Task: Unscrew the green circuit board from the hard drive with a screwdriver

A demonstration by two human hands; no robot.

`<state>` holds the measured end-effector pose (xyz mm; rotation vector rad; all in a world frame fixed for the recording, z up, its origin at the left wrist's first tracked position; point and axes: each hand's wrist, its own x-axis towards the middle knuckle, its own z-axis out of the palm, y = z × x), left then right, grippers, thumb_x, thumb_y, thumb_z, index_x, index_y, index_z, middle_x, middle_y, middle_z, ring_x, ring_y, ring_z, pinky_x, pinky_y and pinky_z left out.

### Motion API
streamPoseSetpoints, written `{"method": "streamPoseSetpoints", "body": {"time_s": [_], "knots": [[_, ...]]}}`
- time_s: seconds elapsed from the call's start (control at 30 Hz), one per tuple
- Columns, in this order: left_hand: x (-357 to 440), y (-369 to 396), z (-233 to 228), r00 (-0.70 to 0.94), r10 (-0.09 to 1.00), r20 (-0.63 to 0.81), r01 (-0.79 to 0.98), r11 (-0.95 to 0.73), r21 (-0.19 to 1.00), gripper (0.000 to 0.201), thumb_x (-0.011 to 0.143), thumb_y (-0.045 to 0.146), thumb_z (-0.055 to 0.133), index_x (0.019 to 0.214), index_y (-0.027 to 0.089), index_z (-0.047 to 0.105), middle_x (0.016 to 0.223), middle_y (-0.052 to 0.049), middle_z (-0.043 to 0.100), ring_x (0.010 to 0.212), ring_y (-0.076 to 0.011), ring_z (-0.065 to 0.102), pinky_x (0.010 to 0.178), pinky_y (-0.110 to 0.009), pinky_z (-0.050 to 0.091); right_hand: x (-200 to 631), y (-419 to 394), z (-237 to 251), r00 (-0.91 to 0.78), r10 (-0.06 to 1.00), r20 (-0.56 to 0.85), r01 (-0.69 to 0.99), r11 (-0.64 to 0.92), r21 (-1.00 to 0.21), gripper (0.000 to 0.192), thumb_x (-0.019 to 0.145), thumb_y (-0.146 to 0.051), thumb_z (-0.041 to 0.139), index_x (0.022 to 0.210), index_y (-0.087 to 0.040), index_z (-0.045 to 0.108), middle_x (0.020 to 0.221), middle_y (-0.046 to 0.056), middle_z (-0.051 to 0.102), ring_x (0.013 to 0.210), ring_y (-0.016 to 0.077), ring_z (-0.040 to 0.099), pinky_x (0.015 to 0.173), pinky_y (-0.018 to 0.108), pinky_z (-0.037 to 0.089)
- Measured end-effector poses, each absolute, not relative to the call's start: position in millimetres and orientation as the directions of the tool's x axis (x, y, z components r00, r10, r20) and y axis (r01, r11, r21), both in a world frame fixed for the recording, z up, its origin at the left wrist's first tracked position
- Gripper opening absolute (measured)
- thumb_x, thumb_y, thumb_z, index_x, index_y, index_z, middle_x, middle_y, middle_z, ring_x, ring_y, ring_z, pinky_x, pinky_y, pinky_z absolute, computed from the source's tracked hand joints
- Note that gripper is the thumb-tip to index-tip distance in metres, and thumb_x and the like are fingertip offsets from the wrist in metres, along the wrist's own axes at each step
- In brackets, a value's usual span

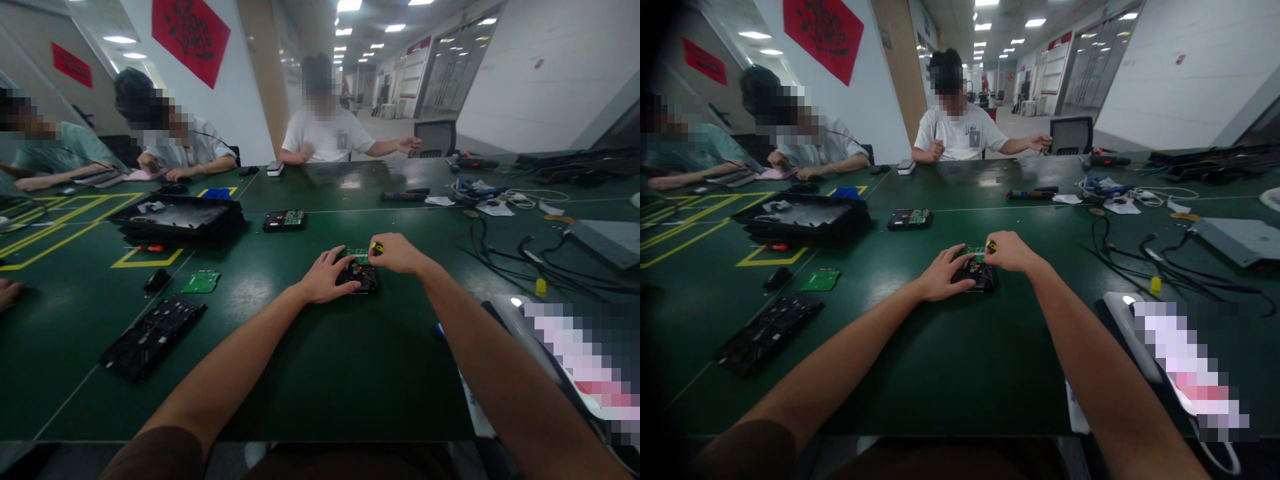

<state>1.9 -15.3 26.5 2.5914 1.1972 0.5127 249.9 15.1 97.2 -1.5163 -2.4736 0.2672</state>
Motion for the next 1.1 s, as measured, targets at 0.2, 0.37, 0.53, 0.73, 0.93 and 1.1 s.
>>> {"method": "streamPoseSetpoints", "body": {"time_s": [0.2,0.37,0.53,0.73,0.93,1.1], "knots": [[3,-15,26,0.608,0.760,0.231,0.673,-0.647,0.357,0.084,0.090,0.077,0.054,0.159,0.030,0.039,0.168,-0.011,0.027,0.150,-0.0401,0.031,0.123,-0.059,0.030,242,11,95,-0.491,0.862,0.130,0.808,0.506,-0.302,0.010,0.081,-0.020,0.073,0.090,-0.021,0.076,0.095,0.003,0.077,0.088,0.0204,0.069,0.079,0.029,0.046],[3,-15,26,0.605,0.763,0.226,0.677,-0.643,0.359,0.084,0.090,0.076,0.055,0.159,0.031,0.038,0.167,-0.010,0.028,0.150,-0.0398,0.030,0.123,-0.059,0.031,241,12,90,-0.491,0.862,0.126,0.811,0.505,-0.294,0.011,0.080,-0.018,0.074,0.090,-0.023,0.076,0.094,0.002,0.078,0.088,0.0204,0.070,0.079,0.029,0.047],[3,-15,27,0.605,0.763,0.228,0.677,-0.644,0.356,0.084,0.090,0.077,0.054,0.159,0.030,0.039,0.167,-0.011,0.028,0.150,-0.0396,0.031,0.123,-0.059,0.030,240,15,84,-0.484,0.865,0.131,0.819,0.501,-0.280,0.011,0.080,-0.017,0.074,0.089,-0.023,0.076,0.095,0.003,0.078,0.090,0.0218,0.071,0.079,0.030,0.048],[3,-16,29,0.604,0.767,0.216,0.682,-0.638,0.358,0.085,0.090,0.078,0.052,0.159,0.030,0.039,0.168,-0.011,0.027,0.150,-0.0398,0.030,0.123,-0.059,0.030,242,17,82,-0.472,0.871,0.135,0.827,0.490,-0.275,0.012,0.082,-0.020,0.075,0.093,-0.023,0.077,0.097,0.003,0.078,0.090,0.0215,0.071,0.080,0.029,0.048],[3,-16,29,0.599,0.773,0.212,0.681,-0.630,0.373,0.084,0.090,0.076,0.054,0.159,0.031,0.039,0.168,-0.010,0.027,0.150,-0.0402,0.030,0.123,-0.060,0.030,248,17,92,-0.450,0.881,0.148,0.837,0.473,-0.274,0.011,0.089,-0.021,0.068,0.095,-0.023,0.077,0.103,0.003,0.078,0.095,0.0212,0.070,0.088,0.030,0.048],[3,-15,28,0.600,0.772,0.208,0.682,-0.630,0.370,0.083,0.090,0.076,0.055,0.159,0.031,0.039,0.168,-0.010,0.027,0.150,-0.0403,0.031,0.123,-0.060,0.029,245,17,87,-0.470,0.873,0.132,0.843,0.488,-0.225,0.015,0.094,-0.025,0.065,0.100,-0.022,0.078,0.106,0.006,0.078,0.099,0.0233,0.070,0.089,0.031,0.047]]}}
